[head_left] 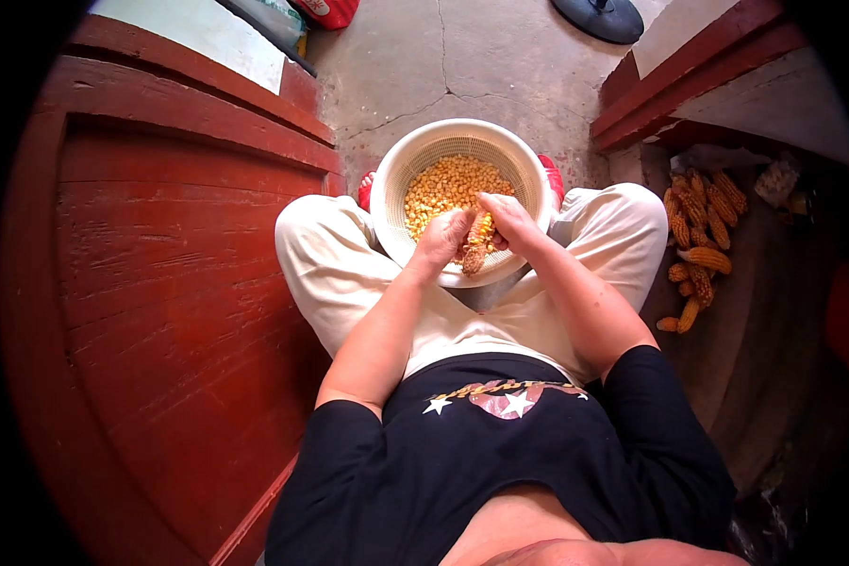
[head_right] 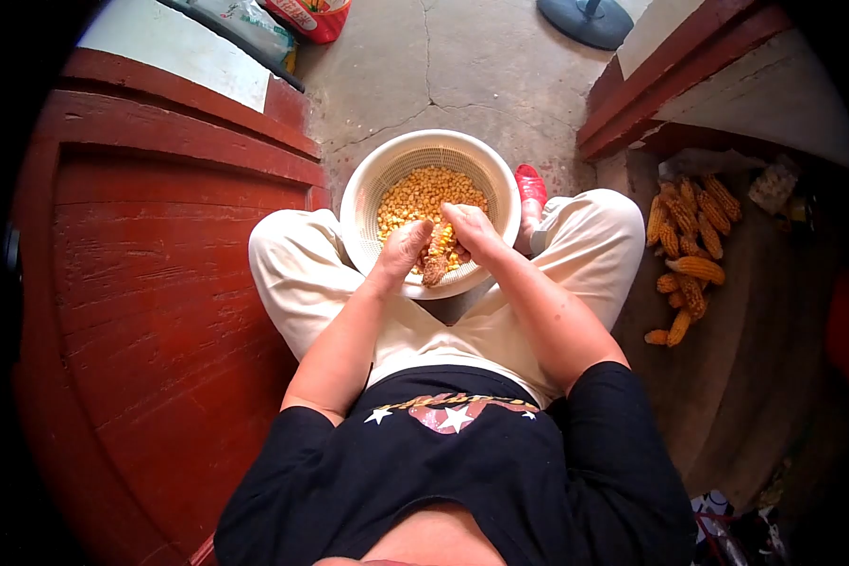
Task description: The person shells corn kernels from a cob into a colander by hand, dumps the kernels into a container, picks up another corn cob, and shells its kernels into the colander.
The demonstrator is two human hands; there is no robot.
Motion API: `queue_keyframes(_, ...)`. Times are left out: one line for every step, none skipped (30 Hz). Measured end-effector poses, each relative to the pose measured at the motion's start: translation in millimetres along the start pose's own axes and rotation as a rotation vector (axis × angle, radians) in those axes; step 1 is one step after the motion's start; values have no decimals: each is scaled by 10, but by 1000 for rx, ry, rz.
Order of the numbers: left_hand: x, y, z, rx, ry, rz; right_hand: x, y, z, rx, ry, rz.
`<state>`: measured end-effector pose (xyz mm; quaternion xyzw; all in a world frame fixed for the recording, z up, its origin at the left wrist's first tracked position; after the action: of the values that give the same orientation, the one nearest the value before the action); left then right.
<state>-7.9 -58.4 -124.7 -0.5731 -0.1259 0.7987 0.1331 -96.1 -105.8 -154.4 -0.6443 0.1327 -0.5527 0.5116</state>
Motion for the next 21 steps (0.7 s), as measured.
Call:
queue_keyframes(1,-13,3,0,0,0,10,-2,0,0,1,0)
queue_keyframes(13,-30,-18,-22,51,-14,26,0,-19,-11,-3,4)
queue_keyframes(-26,-39,-21,-42,103,-29,33,0,-40,-23,-5,9)
queue_keyframes(-36,-36,-24,-50,105,-31,16,5,-49,-29,-4,10)
queue_keyframes(-23,-25,-9,-47,106,-31,28,4,-43,-25,-47,-7)
queue_keyframes(-68,-3,-19,-64,194,35,51,1,-26,-21,-91,-25)
queue_keyframes(-100,4,-30,-84,281,100,42,-10,0,-20,-91,-25)
queue_keyframes(33,27,-103,-117,413,81,79,-35,17,-50,-133,-74)
queue_keyframes(52,28,-95,-118,413,80,125,-58,24,-80,-175,-123)
queue_keyframes(24,31,-92,-147,347,132,78,-13,11,-64,-210,-97)
queue_keyframes(3,33,-83,-174,281,184,26,23,9,-65,-209,-95)
queue_keyframes(-186,-20,-42,-227,471,208,138,2,-18,-137,-269,-243)
queue_keyframes(-179,-24,-12,-227,471,208,250,-40,-31,-208,-329,-392)
queue_keyframes(-200,-39,-8,-256,602,208,219,-38,-48,-245,-336,-399)
queue_keyframes(-224,-55,-15,-284,731,207,203,-19,-45,-243,-336,-400)
queue_keyframes(-253,-70,-10,-295,758,225,235,-30,-42,-270,-399,-451)
queue_keyframes(-188,-46,-31,-294,758,224,262,-46,-41,-298,-463,-501)
queue_keyframes(-187,-44,-125,-355,705,273,251,-20,-17,-299,-467,-495)
queue_keyframes(-204,-60,-186,-419,656,324,250,-2,-25,-292,-439,-481)
queue_keyframes(-110,-35,-212,-380,569,284,251,14,-34,-284,-411,-468)
queue_keyframes(-138,-40,-248,-380,570,284,261,9,-36,-284,-410,-468)
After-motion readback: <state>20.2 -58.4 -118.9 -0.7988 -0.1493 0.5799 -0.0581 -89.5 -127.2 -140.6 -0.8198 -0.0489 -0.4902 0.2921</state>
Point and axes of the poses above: each hand's wrist, its own y-axis towards the middle knuckle, its own z-axis out of the palm, x = y × z, the point moved 10 cm from there along y, towards the middle knuckle, and after that the axes turned 7 degrees about z, right-handed, at the moved point
